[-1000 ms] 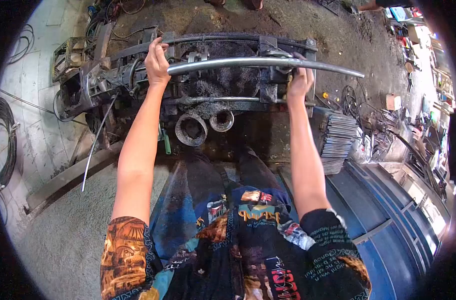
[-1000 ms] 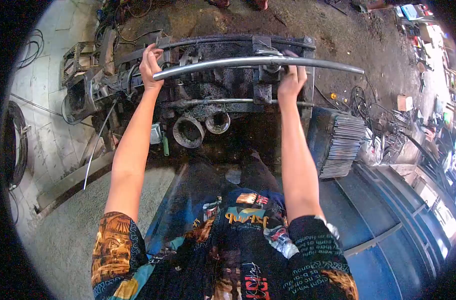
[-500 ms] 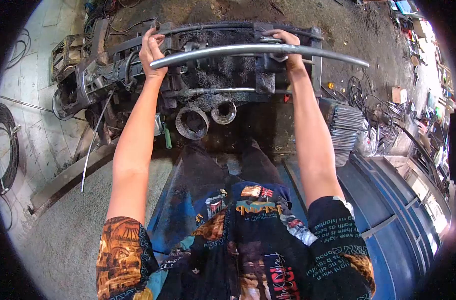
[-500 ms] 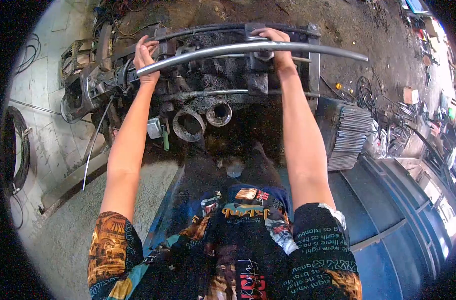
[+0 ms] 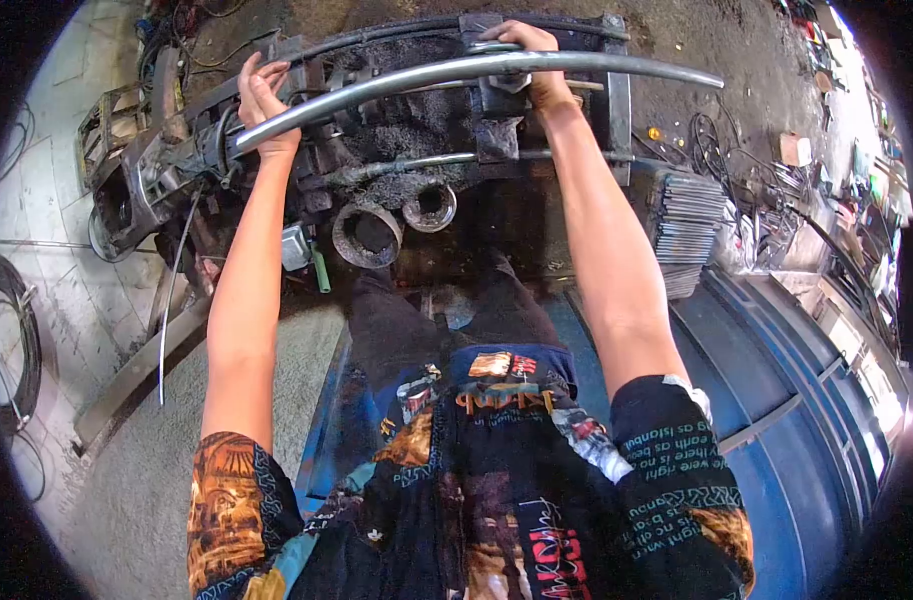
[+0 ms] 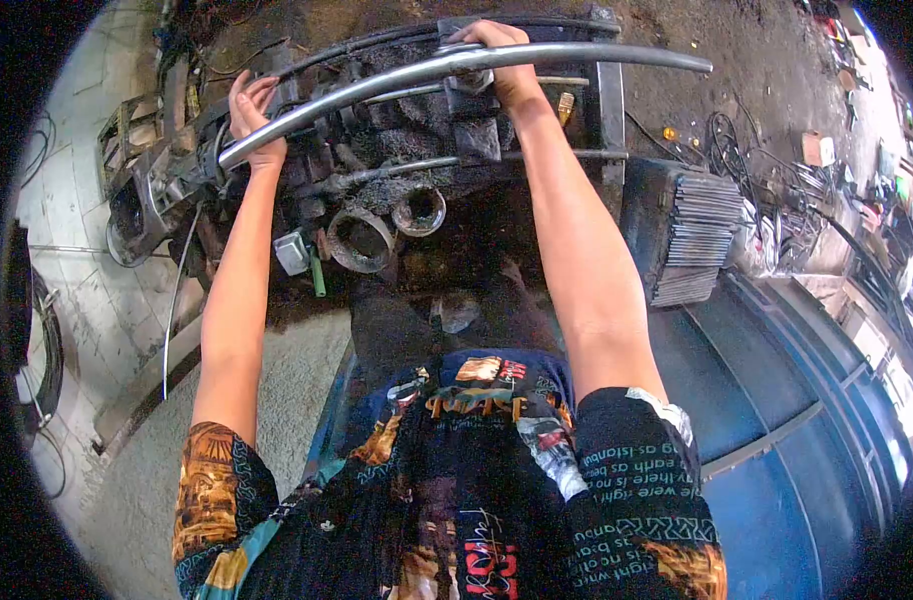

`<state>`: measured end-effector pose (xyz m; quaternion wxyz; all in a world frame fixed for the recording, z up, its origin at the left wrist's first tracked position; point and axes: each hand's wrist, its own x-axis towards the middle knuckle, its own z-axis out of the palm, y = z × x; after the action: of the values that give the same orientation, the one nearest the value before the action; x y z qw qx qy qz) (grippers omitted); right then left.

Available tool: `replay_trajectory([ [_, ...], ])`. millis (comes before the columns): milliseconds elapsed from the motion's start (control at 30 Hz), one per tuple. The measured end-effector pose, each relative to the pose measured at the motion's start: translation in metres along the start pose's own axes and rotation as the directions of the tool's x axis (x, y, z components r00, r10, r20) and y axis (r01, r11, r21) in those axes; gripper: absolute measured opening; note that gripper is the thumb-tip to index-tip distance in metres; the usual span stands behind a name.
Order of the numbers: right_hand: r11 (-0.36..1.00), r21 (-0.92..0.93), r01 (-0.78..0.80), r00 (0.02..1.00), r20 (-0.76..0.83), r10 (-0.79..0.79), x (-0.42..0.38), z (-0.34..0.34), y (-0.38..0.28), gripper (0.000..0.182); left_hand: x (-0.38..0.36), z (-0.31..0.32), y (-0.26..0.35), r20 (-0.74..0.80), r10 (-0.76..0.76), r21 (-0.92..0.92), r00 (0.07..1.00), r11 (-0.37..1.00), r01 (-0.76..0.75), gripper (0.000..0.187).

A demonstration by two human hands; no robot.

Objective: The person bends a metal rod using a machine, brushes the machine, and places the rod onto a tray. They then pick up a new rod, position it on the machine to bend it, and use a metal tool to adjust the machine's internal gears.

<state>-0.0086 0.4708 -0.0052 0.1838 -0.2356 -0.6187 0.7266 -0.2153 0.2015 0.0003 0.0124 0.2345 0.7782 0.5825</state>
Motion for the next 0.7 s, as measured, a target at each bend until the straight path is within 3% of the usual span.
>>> replay_trajectory([
  [233,0.997,-0.053,0.052,0.996,0.072,-0.048,0.014,-0.022,0.028,0.028,-0.001,0.003,0.003,-0.011,0.003,-0.057,1.000,0.998,-0.003,0.052],
  [267,0.650,-0.288,0.704,0.706,0.176,-0.686,0.026,-0.017,0.047,0.029,-0.001,0.003,0.003,-0.004,0.005,-0.076,1.000,0.997,-0.005,0.052],
  [367,0.554,-0.412,0.724,0.674,0.248,-0.696,0.018,-0.012,0.020,0.027,0.000,0.004,-0.001,-0.019,-0.008,-0.082,1.000,0.997,0.006,0.051],
  [567,0.540,-0.373,0.755,0.646,0.275,-0.713,0.019,-0.009,0.012,0.028,-0.001,0.004,-0.001,-0.026,0.020,-0.082,0.999,0.996,-0.022,0.048],
  [700,0.600,-0.313,0.736,0.673,0.246,-0.698,0.020,-0.008,0.019,0.027,-0.001,0.001,-0.004,-0.014,0.048,-0.087,0.999,0.995,-0.049,0.045],
])
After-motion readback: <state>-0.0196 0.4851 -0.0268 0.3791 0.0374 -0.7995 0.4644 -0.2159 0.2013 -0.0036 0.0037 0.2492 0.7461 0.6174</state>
